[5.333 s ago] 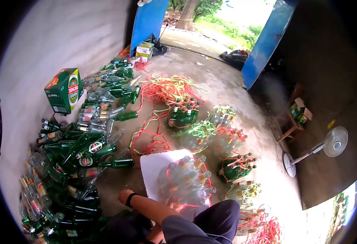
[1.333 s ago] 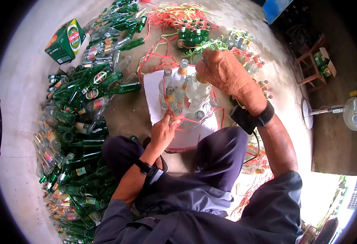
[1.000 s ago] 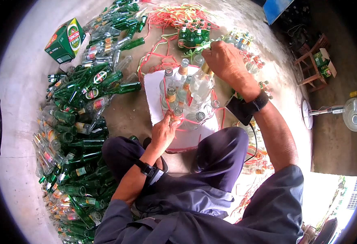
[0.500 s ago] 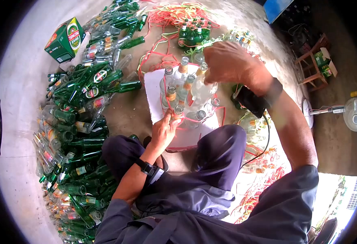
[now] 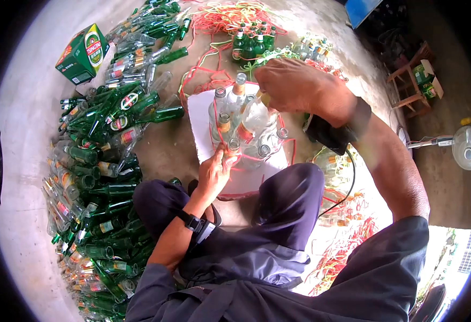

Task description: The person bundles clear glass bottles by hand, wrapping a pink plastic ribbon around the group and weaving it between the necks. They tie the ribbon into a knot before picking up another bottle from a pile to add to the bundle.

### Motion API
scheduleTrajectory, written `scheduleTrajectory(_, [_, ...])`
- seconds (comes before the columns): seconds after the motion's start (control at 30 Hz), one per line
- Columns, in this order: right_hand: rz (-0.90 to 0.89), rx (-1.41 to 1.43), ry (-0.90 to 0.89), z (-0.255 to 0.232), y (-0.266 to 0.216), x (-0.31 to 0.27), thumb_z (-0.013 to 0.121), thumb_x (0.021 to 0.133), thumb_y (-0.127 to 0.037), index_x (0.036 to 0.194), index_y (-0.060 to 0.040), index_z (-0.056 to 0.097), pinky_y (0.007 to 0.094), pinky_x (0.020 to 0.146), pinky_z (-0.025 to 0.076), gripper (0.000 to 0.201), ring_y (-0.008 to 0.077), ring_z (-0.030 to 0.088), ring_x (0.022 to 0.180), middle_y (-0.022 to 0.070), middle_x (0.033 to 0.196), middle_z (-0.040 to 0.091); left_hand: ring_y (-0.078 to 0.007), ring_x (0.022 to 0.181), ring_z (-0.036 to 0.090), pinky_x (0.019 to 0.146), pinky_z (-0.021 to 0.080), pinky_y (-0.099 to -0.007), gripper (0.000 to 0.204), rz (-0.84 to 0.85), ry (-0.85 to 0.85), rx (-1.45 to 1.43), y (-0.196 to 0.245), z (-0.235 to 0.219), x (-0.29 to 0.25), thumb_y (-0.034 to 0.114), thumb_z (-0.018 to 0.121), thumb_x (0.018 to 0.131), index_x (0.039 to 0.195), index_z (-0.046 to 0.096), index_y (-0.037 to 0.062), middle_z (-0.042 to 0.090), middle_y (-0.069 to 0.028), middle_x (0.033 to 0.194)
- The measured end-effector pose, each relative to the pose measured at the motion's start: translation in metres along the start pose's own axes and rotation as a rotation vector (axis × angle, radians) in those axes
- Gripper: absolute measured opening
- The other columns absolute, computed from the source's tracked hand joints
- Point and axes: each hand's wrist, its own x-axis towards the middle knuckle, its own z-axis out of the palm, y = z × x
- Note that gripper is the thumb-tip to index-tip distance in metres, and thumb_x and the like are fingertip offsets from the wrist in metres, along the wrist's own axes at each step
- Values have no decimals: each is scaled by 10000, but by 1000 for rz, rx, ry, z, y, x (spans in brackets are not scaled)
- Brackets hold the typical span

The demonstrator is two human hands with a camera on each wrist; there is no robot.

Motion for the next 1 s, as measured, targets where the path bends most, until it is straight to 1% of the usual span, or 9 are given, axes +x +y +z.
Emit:
scheduleTrajectory(0.1, [-49,-17,21,-3,-1,4,734,744,-221,1020,-50,709,399,910,436,326,305,591,1001,121,960,641,-377,682,674,560,527,-451,487,38,27,11,1,-1,1,198,672,880,1306,487,51,681,-190,779])
scheduleTrajectory(0.2, [31,-109,-124,-8,-16,9,712,761,-193,1004,-58,686,398,921,435,280,296,587,1011,101,1001,633,-370,685,678,564,531,-444,514,-15,-12,-46,-1,0,0,194,680,875,1327,479,54,687,-183,790])
scheduleTrajectory(0.27, [-199,-74,75,-3,-18,8,589,816,-80,906,-29,625,417,895,462,109,313,596,1022,130,970,628,-365,683,682,568,537,-440,550,69,41,-50,-4,2,0,198,690,869,1347,467,43,695,-173,806])
scheduleTrajectory(0.4, [-354,-94,288,9,-17,11,594,812,-77,801,-25,628,418,806,491,64,308,626,912,139,851,622,-369,672,681,567,541,-443,574,35,3,36,-4,0,-3,213,694,869,1360,457,32,696,-176,808])
scheduleTrajectory(0.43, [-357,-94,286,6,-19,11,594,812,-77,801,-25,628,418,806,491,64,308,626,912,139,851,622,-373,665,679,562,539,-445,576,15,-9,45,-2,-2,-2,218,695,867,1356,459,26,692,-183,798])
scheduleTrajectory(0.5, [-213,-142,46,-2,-22,11,593,805,-67,782,-33,618,412,775,497,48,290,615,866,123,805,600,-378,658,676,556,537,-448,578,-9,-24,53,0,-4,-1,223,697,865,1352,461,20,687,-190,788])
scheduleTrajectory(0.7, [-423,-136,216,15,-22,9,623,706,12,746,-8,609,417,658,487,46,300,610,756,125,758,573,-374,652,675,542,534,-441,558,-16,-24,53,3,-5,0,229,695,867,1319,483,-21,679,-205,781])
scheduleTrajectory(0.87, [-401,-168,283,53,-14,-7,629,721,-84,701,-63,581,403,690,464,56,271,564,785,101,810,528,-374,630,669,533,528,-442,555,72,39,63,-5,2,0,245,682,882,1316,482,-37,667,-210,759])
scheduleTrajectory(1.0, [-206,-111,144,52,-21,-8,625,727,15,847,-1,637,418,657,469,122,301,598,752,121,816,561,-377,628,667,533,524,-445,560,68,16,63,1,-4,-2,253,681,883,1321,481,-33,662,-211,751])
